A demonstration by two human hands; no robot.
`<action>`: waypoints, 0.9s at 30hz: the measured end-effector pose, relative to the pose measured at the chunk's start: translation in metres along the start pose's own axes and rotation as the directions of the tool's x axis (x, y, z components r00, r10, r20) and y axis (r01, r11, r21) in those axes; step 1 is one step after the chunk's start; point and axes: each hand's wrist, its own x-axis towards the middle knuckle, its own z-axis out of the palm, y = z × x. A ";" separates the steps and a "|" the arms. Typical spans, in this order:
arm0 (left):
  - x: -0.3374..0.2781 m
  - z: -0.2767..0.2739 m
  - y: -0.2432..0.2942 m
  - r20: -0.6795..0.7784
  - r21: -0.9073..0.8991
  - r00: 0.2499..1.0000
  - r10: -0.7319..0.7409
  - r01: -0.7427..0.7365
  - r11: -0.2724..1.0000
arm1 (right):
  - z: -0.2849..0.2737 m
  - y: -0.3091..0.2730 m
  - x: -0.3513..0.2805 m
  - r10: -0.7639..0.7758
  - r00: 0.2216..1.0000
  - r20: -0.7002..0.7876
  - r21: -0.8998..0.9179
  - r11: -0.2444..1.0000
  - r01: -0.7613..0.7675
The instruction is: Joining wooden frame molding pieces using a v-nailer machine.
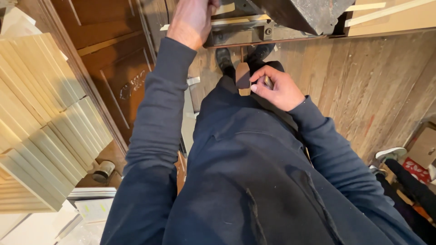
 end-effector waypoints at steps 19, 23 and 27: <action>0.010 0.018 -0.014 -0.027 -0.151 0.998 -0.062 0.057 0.987 | 0.011 -0.072 0.041 -0.249 0.968 -0.021 -0.722 0.674 0.157; 0.013 0.023 -0.004 0.039 -0.270 0.949 -0.314 0.312 0.911 | 0.012 -0.065 0.053 -0.352 0.934 0.065 -0.642 0.702 0.309; 0.008 0.034 0.009 -0.192 -0.082 0.974 -0.115 0.101 0.991 | 0.013 -0.056 0.047 -0.282 0.953 0.111 -0.630 0.722 0.287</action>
